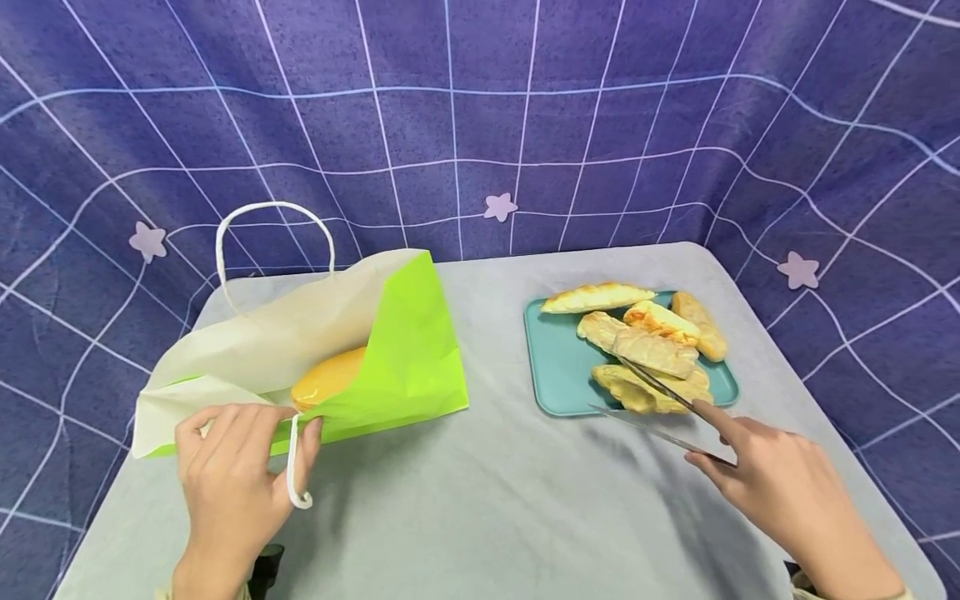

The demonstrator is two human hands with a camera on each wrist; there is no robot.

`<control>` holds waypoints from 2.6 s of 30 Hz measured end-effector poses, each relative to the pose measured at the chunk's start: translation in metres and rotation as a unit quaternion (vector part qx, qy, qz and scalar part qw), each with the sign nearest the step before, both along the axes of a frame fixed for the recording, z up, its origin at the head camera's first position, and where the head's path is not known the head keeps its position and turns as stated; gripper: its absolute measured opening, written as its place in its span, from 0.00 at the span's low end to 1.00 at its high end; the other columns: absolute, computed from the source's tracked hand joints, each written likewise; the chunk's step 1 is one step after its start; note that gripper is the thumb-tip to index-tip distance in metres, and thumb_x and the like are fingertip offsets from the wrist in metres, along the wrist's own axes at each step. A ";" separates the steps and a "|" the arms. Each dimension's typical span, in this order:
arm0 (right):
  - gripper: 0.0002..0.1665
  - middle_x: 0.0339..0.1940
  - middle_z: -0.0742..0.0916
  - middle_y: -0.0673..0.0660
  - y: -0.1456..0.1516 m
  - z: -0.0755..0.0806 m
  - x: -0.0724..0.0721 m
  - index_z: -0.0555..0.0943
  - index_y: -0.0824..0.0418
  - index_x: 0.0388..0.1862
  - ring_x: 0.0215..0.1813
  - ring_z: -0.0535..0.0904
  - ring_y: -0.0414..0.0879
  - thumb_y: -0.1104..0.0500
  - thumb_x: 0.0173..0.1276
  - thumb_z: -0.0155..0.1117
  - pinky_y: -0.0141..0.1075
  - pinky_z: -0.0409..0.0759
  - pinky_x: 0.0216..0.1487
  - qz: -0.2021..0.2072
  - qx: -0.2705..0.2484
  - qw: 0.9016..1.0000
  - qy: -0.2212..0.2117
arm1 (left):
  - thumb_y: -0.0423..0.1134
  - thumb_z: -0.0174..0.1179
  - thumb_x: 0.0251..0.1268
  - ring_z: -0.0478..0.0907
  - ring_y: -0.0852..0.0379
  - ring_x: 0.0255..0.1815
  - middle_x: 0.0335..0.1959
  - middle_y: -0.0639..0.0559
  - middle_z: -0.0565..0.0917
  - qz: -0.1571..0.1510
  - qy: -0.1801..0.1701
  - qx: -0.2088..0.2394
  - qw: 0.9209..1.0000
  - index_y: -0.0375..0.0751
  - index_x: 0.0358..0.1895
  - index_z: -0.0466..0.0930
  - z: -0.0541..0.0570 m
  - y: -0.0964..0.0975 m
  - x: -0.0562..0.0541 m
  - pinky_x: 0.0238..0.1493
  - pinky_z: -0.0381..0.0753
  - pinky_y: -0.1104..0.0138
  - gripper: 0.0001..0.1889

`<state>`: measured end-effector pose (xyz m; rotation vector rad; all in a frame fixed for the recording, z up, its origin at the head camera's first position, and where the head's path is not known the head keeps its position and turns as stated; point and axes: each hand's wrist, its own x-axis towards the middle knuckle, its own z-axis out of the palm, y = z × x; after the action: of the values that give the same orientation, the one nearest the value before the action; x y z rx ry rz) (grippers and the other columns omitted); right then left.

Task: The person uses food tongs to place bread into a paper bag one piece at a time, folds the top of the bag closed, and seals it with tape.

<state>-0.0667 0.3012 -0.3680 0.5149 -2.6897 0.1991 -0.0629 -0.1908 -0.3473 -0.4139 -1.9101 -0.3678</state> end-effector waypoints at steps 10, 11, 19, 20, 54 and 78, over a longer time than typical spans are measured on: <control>0.38 0.25 0.86 0.50 0.013 -0.001 0.005 0.79 0.52 0.58 0.21 0.79 0.53 0.55 0.43 0.79 0.46 0.64 0.13 -0.029 0.019 0.999 -0.022 | 0.45 0.58 0.61 0.70 0.47 0.19 0.19 0.48 0.77 0.002 -0.008 0.000 1.000 0.36 0.26 0.80 -0.003 -0.004 0.002 0.40 0.65 0.50 0.14; 0.37 0.24 0.86 0.49 0.013 -0.002 0.005 0.79 0.52 0.57 0.20 0.79 0.52 0.56 0.43 0.78 0.45 0.63 0.13 -0.028 0.020 0.999 -0.017 | 0.45 0.58 0.61 0.70 0.47 0.20 0.19 0.48 0.77 0.003 -0.009 -0.001 1.000 0.37 0.26 0.80 -0.003 -0.004 0.002 0.40 0.65 0.50 0.14; 0.25 0.18 0.82 0.45 0.015 -0.006 0.002 0.81 0.51 0.54 0.18 0.78 0.53 0.52 0.55 0.73 0.44 0.61 0.11 -0.029 0.018 0.999 0.008 | 0.45 0.57 0.62 0.69 0.47 0.20 0.19 0.48 0.75 0.001 -0.010 0.001 1.000 0.36 0.25 0.79 -0.003 -0.005 0.002 0.40 0.65 0.50 0.15; 0.23 0.17 0.80 0.44 0.015 -0.007 0.001 0.81 0.51 0.53 0.17 0.77 0.52 0.51 0.57 0.72 0.44 0.61 0.11 -0.028 0.017 0.999 0.011 | 0.45 0.57 0.62 0.69 0.47 0.20 0.19 0.48 0.75 0.002 -0.009 0.001 1.000 0.36 0.25 0.79 -0.002 -0.004 0.002 0.40 0.65 0.50 0.15; 0.24 0.17 0.80 0.39 -0.024 0.021 -0.001 0.87 0.52 0.52 0.18 0.67 0.33 0.39 0.67 0.63 0.39 0.68 0.18 0.056 -0.047 0.992 0.100 | 0.45 0.56 0.63 0.69 0.48 0.19 0.18 0.48 0.75 0.002 -0.005 -0.010 1.000 0.36 0.25 0.79 0.000 -0.004 0.003 0.38 0.66 0.49 0.16; 0.23 0.29 0.90 0.56 -0.112 0.070 -0.007 0.88 0.65 0.44 0.24 0.83 0.39 0.46 0.69 0.65 0.19 0.73 0.44 0.247 -0.245 0.894 0.283 | 0.45 0.56 0.64 0.71 0.48 0.20 0.18 0.49 0.75 0.001 -0.009 -0.026 1.000 0.37 0.25 0.79 0.002 -0.006 0.006 0.38 0.67 0.49 0.15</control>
<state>-0.0739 0.1891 -0.2985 0.9129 -1.8102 0.7221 -0.0567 -0.1970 -0.3454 -0.4434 -1.9399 -0.3220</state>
